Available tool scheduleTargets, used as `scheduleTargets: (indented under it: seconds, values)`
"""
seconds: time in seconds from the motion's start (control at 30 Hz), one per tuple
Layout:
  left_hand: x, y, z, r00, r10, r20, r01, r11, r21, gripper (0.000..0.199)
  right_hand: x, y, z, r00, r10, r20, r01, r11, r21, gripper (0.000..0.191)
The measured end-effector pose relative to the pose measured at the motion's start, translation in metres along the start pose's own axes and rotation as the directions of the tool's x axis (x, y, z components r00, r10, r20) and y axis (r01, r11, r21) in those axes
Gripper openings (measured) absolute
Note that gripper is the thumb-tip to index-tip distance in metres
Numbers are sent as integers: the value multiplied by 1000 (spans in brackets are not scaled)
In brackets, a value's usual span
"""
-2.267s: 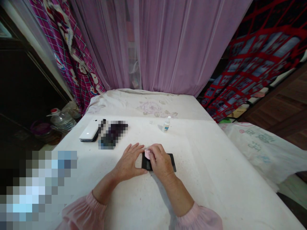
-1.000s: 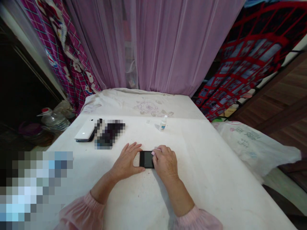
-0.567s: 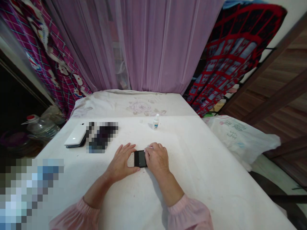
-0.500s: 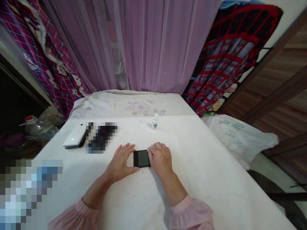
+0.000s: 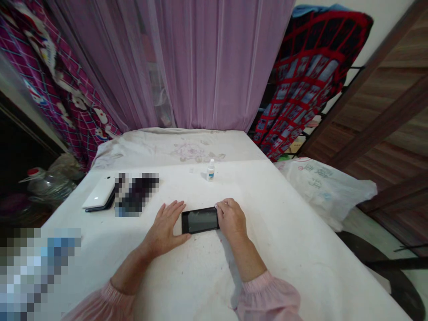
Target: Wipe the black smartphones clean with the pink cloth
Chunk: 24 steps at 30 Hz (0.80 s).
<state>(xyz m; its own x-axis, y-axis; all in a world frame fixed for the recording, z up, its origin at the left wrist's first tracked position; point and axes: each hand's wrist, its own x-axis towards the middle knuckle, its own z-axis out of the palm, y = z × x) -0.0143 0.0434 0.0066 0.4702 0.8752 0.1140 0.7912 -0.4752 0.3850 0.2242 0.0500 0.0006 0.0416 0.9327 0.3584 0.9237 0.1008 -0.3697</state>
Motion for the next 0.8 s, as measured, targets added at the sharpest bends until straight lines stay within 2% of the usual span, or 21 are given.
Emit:
scheduleTargets:
  seconds: [0.13, 0.27, 0.43, 0.6, 0.7, 0.8]
  values:
    - [1, 15, 1, 998, 58, 38, -58, 998, -17, 76, 1, -3, 0, 1000, 11, -4, -11, 1000, -8, 24]
    - [3, 27, 3, 999, 34, -8, -34, 999, -36, 63, -1, -4, -2, 1000, 22, 8, -22, 1000, 4, 25]
    - [3, 32, 5, 996, -10, -87, 3, 997, -80, 60, -13, -2, -9, 997, 68, 24, -69, 995, 76, 25]
    - [3, 35, 5, 994, -30, -109, 20, 996, -85, 62, -34, -1, -20, 987, 153, 54, -159, 977, 144, 27]
    - [4, 36, 5, 994, -30, -106, 22, 997, -75, 62, -41, -1, -24, 980, 192, 57, -198, 972, 128, 25]
    - [5, 38, 4, 995, -36, -94, 29, 997, -69, 58, -35, -2, -24, 972, 217, 92, -223, 972, 71, 20]
